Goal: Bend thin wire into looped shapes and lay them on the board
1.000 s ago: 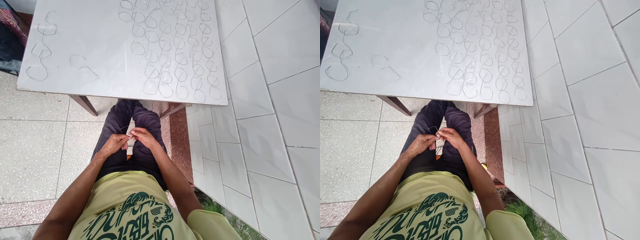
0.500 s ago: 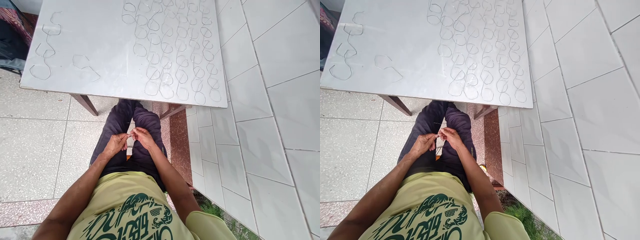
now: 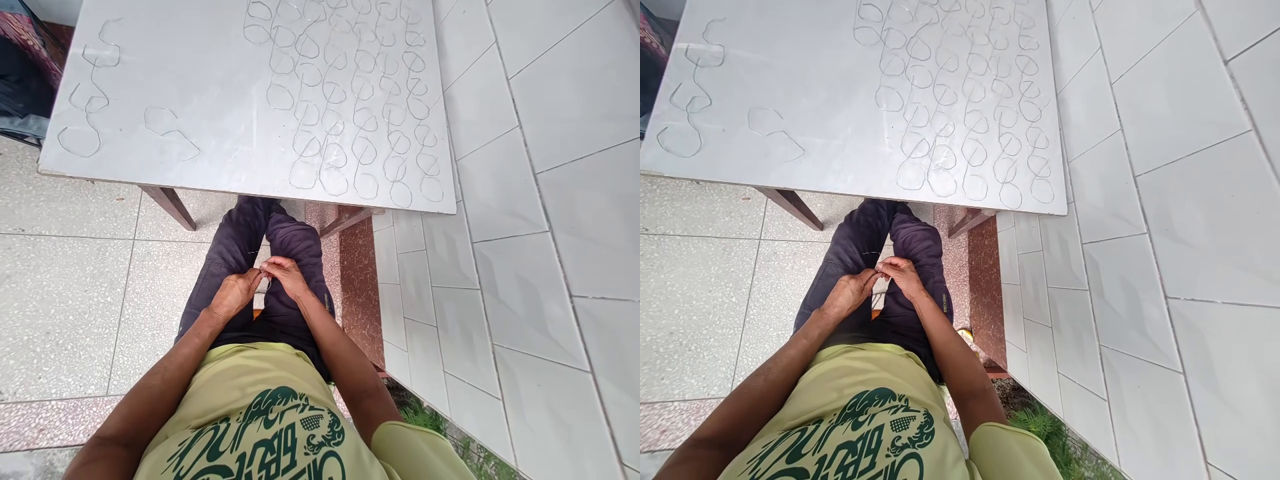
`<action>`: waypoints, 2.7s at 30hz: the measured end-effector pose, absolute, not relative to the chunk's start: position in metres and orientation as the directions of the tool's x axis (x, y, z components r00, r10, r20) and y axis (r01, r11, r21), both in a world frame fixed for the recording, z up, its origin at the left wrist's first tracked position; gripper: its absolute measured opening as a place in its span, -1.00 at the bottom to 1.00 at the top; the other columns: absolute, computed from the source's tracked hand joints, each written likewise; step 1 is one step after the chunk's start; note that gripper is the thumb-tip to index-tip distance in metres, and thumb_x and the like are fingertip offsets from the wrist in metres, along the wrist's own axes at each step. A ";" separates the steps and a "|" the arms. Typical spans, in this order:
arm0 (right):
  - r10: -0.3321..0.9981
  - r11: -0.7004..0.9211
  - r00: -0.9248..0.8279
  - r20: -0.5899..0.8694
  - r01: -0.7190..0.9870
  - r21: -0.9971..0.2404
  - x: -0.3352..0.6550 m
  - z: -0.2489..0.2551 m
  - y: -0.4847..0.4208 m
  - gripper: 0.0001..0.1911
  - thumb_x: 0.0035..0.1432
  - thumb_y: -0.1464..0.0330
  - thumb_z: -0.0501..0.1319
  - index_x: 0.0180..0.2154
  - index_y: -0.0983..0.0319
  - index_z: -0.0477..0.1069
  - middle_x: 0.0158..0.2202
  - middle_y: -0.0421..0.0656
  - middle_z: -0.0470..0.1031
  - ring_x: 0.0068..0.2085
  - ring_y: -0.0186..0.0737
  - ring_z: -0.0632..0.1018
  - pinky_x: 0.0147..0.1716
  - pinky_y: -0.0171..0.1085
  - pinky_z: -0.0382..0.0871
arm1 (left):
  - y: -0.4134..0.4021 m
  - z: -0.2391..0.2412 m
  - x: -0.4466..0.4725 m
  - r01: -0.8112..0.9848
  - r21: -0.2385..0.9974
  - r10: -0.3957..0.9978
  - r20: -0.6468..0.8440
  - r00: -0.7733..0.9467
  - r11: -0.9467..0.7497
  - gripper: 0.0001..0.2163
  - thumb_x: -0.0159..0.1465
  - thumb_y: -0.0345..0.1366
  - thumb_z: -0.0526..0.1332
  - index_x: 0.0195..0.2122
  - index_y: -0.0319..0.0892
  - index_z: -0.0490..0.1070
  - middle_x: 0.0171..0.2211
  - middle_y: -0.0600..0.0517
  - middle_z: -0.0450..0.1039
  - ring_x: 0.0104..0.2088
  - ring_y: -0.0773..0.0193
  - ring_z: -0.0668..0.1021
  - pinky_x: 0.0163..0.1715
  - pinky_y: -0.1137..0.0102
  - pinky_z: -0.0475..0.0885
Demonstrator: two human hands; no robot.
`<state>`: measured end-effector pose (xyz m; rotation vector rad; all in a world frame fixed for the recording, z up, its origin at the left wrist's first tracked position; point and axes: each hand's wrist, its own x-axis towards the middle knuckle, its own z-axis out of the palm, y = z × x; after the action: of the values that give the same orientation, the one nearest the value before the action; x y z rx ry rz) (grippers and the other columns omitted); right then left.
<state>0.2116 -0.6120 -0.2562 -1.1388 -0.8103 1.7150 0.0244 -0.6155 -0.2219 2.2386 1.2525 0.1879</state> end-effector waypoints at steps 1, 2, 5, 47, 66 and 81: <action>0.925 -0.378 -0.164 -0.343 -0.301 -0.876 0.210 -0.256 -0.612 -0.73 0.09 0.15 0.42 -0.38 0.25 0.60 -0.44 -0.20 0.52 -0.41 -0.33 0.45 -0.37 -0.32 0.28 | -0.616 -0.223 0.025 0.748 0.511 0.814 -0.148 0.562 -0.424 -0.61 0.54 -0.17 -0.09 0.03 -0.20 0.49 -0.30 -0.13 0.60 -0.41 0.17 0.62 -0.41 0.38 0.35; 0.928 -0.371 -0.143 -0.343 -0.284 -0.884 0.208 -0.256 -0.613 -0.73 0.09 0.15 0.41 -0.39 0.24 0.60 -0.46 -0.21 0.51 -0.42 -0.34 0.43 -0.38 -0.32 0.28 | -0.616 -0.224 0.026 0.754 0.496 0.813 -0.150 0.562 -0.430 -0.62 0.53 -0.20 -0.10 0.00 -0.21 0.48 -0.32 -0.13 0.59 -0.43 0.18 0.60 -0.43 0.38 0.34; 0.933 -0.357 -0.042 -0.358 -0.252 -0.900 0.198 -0.257 -0.613 -0.73 0.07 0.15 0.40 -0.44 0.23 0.57 -0.49 -0.23 0.48 -0.46 -0.35 0.40 -0.40 -0.32 0.25 | -0.615 -0.224 0.029 0.766 0.494 0.832 -0.140 0.537 -0.411 -0.65 0.52 -0.28 -0.11 -0.09 -0.24 0.47 -0.36 -0.12 0.55 -0.46 0.19 0.57 -0.45 0.37 0.33; 0.811 0.581 -0.540 0.227 0.693 -0.427 0.250 -0.161 -0.587 -0.66 0.46 0.38 0.10 0.17 0.28 0.44 0.08 0.13 0.49 0.20 0.09 0.37 0.23 0.10 0.23 | -0.613 -0.168 0.000 0.526 0.848 0.914 -0.265 0.306 0.070 -0.63 0.47 0.02 0.06 -0.19 -0.13 0.52 -0.69 0.13 0.43 -0.70 0.33 0.47 -0.64 0.49 0.35; 0.975 -0.207 -0.089 -0.205 -0.020 -0.978 0.205 -0.180 -0.632 -0.78 0.33 0.26 0.21 -0.12 0.18 0.59 -0.43 -0.20 0.54 -0.46 -0.28 0.51 -0.40 -0.27 0.42 | -0.606 -0.152 0.009 -0.290 0.775 0.813 -0.450 0.369 0.561 -0.73 0.28 -0.10 0.37 -0.34 -0.25 0.58 -0.38 -0.01 0.50 -0.63 0.52 0.22 -0.63 0.49 0.13; 0.948 0.305 -0.191 0.255 0.772 -0.557 0.207 -0.179 -0.632 -0.59 0.50 0.41 -0.05 0.12 0.30 0.52 -0.26 0.01 0.47 -0.14 -0.04 0.50 -0.05 -0.13 0.43 | -0.608 -0.144 0.020 -0.238 0.800 0.823 -0.473 0.314 0.551 -0.69 0.26 -0.12 0.41 -0.12 -0.25 0.59 -0.15 -0.15 0.64 -0.59 0.48 0.39 -0.62 0.50 0.31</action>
<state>0.2067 -0.6325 -0.1791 -1.5217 -2.0226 0.4132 0.0198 -0.6083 -0.1440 0.6870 1.0184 0.7767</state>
